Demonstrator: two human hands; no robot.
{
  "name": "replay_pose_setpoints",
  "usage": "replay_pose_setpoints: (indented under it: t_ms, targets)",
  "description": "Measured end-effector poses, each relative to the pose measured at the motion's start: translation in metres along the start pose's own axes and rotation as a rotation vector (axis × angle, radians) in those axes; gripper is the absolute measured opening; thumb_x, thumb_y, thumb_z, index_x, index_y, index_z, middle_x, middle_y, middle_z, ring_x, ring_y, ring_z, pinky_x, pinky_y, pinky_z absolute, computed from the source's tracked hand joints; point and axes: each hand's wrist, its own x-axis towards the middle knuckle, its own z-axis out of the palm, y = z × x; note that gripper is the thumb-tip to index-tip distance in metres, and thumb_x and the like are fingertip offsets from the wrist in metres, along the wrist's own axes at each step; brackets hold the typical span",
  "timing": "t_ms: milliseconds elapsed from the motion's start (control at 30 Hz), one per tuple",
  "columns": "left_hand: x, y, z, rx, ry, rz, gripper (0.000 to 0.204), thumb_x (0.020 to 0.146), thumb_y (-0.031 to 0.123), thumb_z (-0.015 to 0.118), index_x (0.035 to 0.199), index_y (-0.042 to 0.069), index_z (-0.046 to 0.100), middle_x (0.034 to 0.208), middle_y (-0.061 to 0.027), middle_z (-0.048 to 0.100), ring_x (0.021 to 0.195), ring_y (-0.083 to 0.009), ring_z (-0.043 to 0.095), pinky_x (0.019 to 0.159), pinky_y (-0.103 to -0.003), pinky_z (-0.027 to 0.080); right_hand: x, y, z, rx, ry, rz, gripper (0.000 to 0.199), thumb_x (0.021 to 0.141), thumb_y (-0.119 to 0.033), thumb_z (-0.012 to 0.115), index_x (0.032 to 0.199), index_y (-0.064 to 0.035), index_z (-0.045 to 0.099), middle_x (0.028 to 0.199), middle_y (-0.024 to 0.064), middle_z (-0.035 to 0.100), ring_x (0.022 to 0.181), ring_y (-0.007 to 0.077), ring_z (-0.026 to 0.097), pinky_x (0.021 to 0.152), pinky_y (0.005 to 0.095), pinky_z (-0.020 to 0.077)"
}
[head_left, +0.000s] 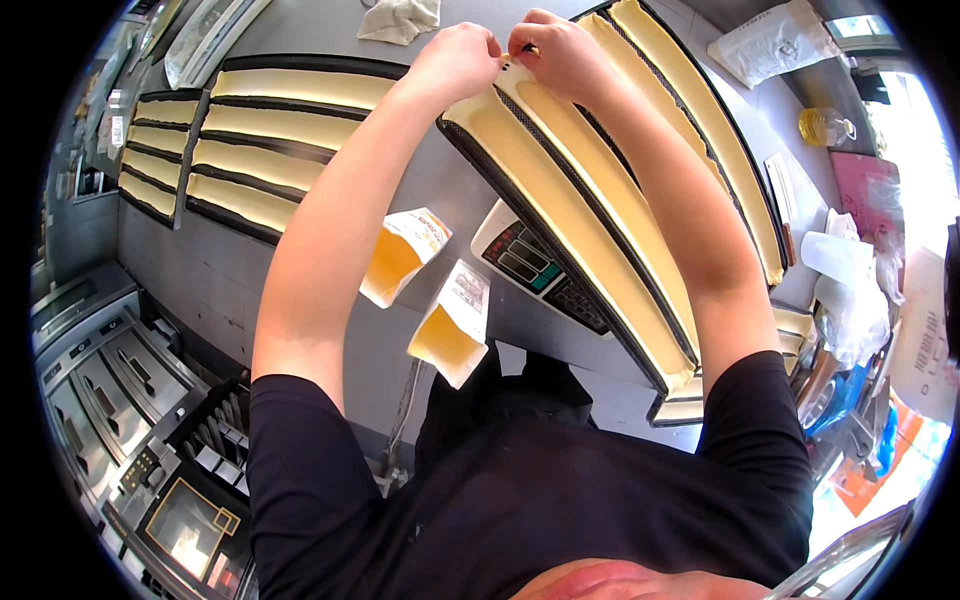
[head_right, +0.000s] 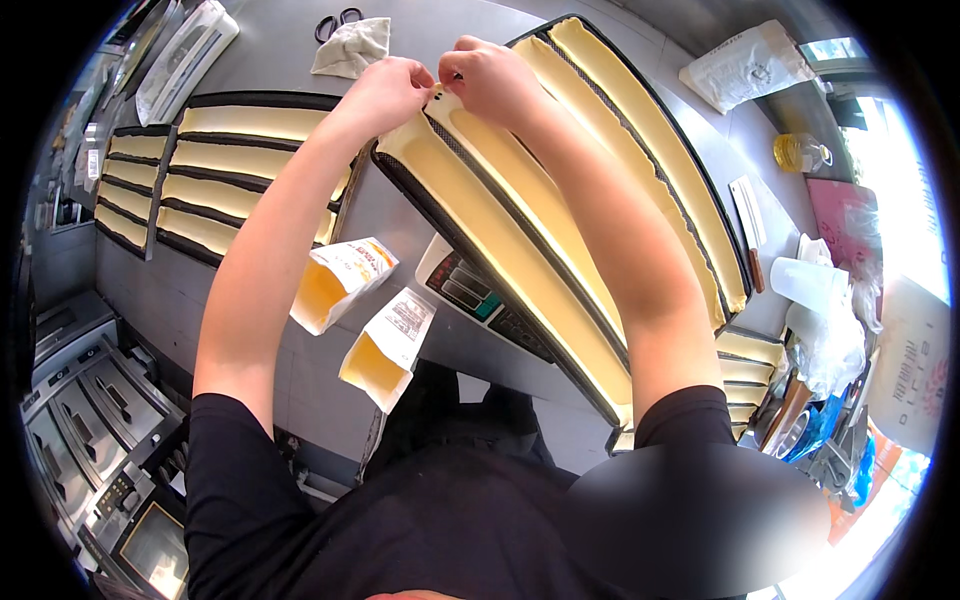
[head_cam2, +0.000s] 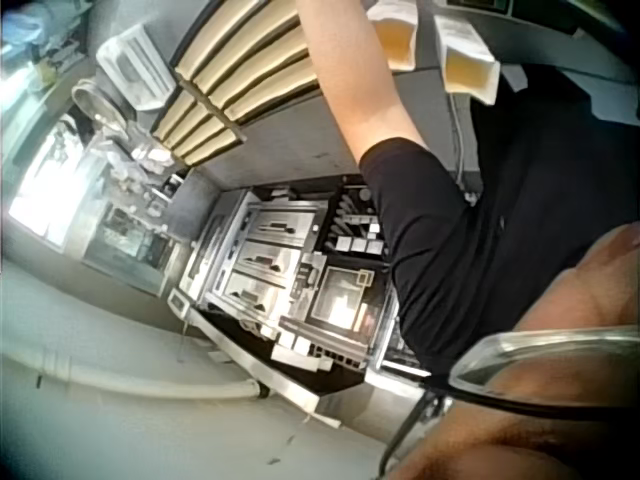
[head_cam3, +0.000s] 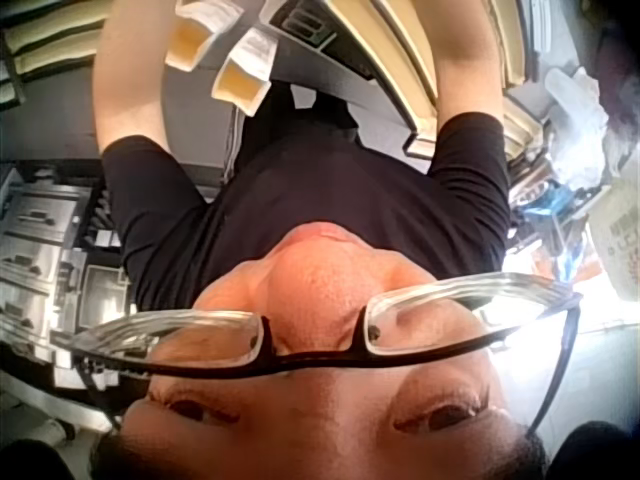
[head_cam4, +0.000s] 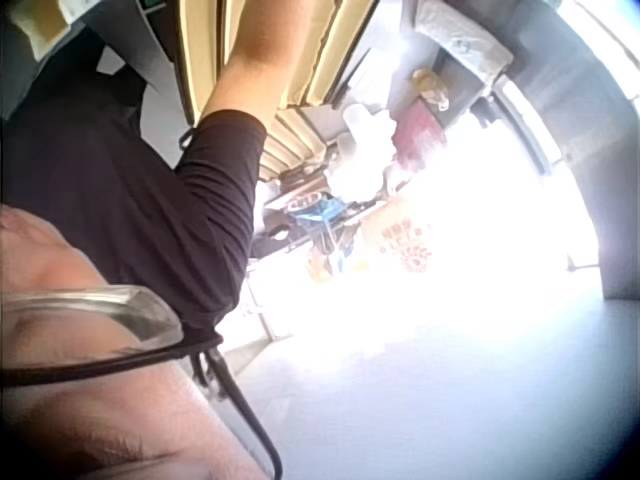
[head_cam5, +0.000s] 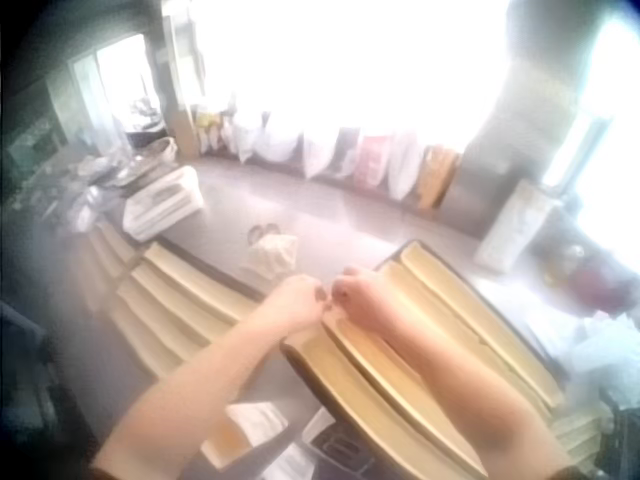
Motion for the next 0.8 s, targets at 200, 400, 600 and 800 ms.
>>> replay_pose_setpoints:
  t_ms: [200,400,600,800]
  targets:
    - [-0.001,0.007,-0.003,0.006,0.032,-0.008,0.023,0.101,0.021,0.072,0.116,0.009,0.085,0.117,-0.0151,0.084,0.111,-0.0320,0.080,0.101,-0.044,0.063,0.000,0.000,0.000,0.019,0.037,-0.012,0.005,0.100,-0.017,0.076,0.101,-0.0116,0.078,0.112,0.0084,0.074,0.100,0.0337,0.076,0.088,0.0460,0.0613]
    - [0.001,0.006,-0.006,-0.058,0.006,-0.009,0.025,0.100,0.020,0.077,0.118,0.004,0.084,0.115,-0.0145,0.084,0.107,-0.0267,0.079,0.099,-0.040,0.062,-0.003,-0.005,-0.002,0.081,0.055,0.002,0.008,0.101,-0.017,0.075,0.104,-0.0092,0.076,0.110,0.0093,0.075,0.101,0.0343,0.076,0.089,0.0459,0.0611]
    - [0.007,0.004,-0.005,-0.107,-0.009,-0.030,0.026,0.099,0.018,0.078,0.119,0.003,0.085,0.115,-0.0142,0.084,0.107,-0.0243,0.079,0.099,-0.040,0.061,-0.001,-0.002,0.000,0.184,0.051,0.028,0.010,0.102,-0.016,0.075,0.106,-0.0066,0.075,0.109,0.0114,0.075,0.101,0.0349,0.075,0.089,0.0453,0.0605]
    - [0.011,0.001,-0.011,-0.196,-0.092,-0.088,0.029,0.101,0.020,0.081,0.125,0.003,0.085,0.116,-0.0128,0.085,0.108,-0.0204,0.077,0.103,-0.039,0.058,-0.004,-0.004,-0.004,0.298,0.066,0.065,0.015,0.101,-0.014,0.078,0.111,-0.0033,0.076,0.109,0.0142,0.076,0.101,0.0328,0.076,0.092,0.0433,0.0609]
